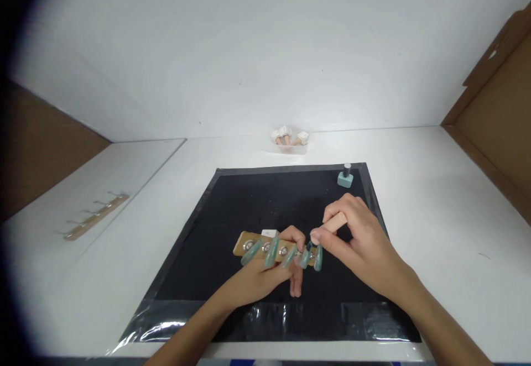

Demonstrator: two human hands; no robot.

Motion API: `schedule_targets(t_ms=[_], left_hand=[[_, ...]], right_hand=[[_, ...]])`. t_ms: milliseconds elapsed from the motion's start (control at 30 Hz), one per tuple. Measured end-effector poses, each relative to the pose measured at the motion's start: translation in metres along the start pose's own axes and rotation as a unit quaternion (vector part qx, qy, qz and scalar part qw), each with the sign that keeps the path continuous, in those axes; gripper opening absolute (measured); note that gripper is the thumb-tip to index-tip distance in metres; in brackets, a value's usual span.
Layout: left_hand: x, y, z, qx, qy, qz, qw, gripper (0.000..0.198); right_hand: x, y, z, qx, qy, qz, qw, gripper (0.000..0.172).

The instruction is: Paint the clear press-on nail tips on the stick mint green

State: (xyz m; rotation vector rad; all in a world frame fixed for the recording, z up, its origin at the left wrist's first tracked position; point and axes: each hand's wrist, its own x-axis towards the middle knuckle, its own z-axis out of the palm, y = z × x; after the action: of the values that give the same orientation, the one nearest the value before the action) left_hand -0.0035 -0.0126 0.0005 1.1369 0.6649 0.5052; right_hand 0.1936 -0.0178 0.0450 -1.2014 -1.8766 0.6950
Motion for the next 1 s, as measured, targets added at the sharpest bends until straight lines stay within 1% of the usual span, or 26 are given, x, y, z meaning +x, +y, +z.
schedule_targets(t_ms=[67,100,200,233,267,333,367,400,433,500,567,600,633,733,800,833,867,933,1000], left_hand=[[0.000,0.000,0.000,-0.003,0.002,0.002,1.000,0.016],[0.000,0.000,0.001,-0.007,0.003,0.004,1.000,0.016],[0.001,0.000,0.001,-0.009,0.003,0.008,1.000,0.016],[0.001,0.001,0.001,-0.007,0.003,0.006,1.000,0.016],[0.000,0.001,0.001,-0.004,0.003,0.002,1.000,0.015],[0.000,0.002,0.002,-0.003,0.006,-0.004,1.000,0.016],[0.000,0.002,0.002,-0.006,0.006,-0.005,1.000,0.016],[0.000,0.001,0.002,-0.012,0.006,-0.005,1.000,0.016],[0.001,0.001,0.002,-0.020,0.004,-0.004,1.000,0.017],[0.002,-0.002,0.002,-0.045,-0.008,-0.001,0.999,0.018],[0.004,-0.006,0.002,-0.077,-0.029,0.011,0.997,0.019],[0.005,-0.008,0.001,-0.096,-0.044,0.022,0.994,0.020],[0.006,-0.010,0.001,-0.114,-0.058,0.035,0.991,0.020],[0.008,-0.014,0.000,-0.157,-0.094,0.067,0.981,0.019],[0.008,-0.016,0.000,-0.167,-0.100,0.076,0.978,0.017],[0.008,-0.016,0.000,-0.168,-0.098,0.078,0.978,0.017],[0.008,-0.017,-0.001,-0.170,-0.098,0.079,0.977,0.017],[0.008,-0.017,-0.001,-0.176,-0.101,0.078,0.976,0.018],[0.009,-0.018,-0.002,-0.184,-0.111,0.068,0.974,0.019]], right_hand=[[-0.001,0.000,0.000,0.020,0.022,-0.001,1.000,0.016],[-0.002,-0.001,0.000,0.034,0.016,-0.004,0.999,0.014],[-0.001,-0.002,0.000,0.046,-0.041,-0.012,0.998,0.016],[-0.001,-0.002,0.000,0.036,-0.048,-0.012,0.998,0.018],[0.000,-0.002,0.000,0.022,-0.038,-0.007,0.999,0.019],[0.001,-0.002,0.000,0.006,0.015,0.004,1.000,0.018],[0.001,-0.002,0.001,0.011,0.036,0.008,0.999,0.017],[0.001,-0.002,0.001,0.027,0.045,0.009,0.999,0.016],[0.001,-0.002,0.001,0.049,0.037,0.004,0.998,0.015],[0.000,-0.003,0.001,0.087,-0.009,-0.020,0.996,0.015],[-0.001,-0.003,0.001,0.087,-0.039,-0.044,0.994,0.015],[-0.001,-0.003,0.002,0.075,-0.036,-0.051,0.995,0.015],[0.000,-0.003,0.003,0.061,-0.021,-0.052,0.997,0.013],[0.000,0.000,0.004,0.031,0.059,-0.034,0.997,0.012],[-0.001,0.000,0.005,0.055,0.094,-0.016,0.994,0.012],[-0.002,0.000,0.005,0.080,0.098,-0.012,0.992,0.012],[-0.003,0.000,0.005,0.111,0.090,-0.012,0.990,0.012],[-0.005,0.000,0.005,0.160,0.046,-0.022,0.986,0.013],[-0.006,0.000,0.007,0.168,0.003,-0.031,0.985,0.012]])
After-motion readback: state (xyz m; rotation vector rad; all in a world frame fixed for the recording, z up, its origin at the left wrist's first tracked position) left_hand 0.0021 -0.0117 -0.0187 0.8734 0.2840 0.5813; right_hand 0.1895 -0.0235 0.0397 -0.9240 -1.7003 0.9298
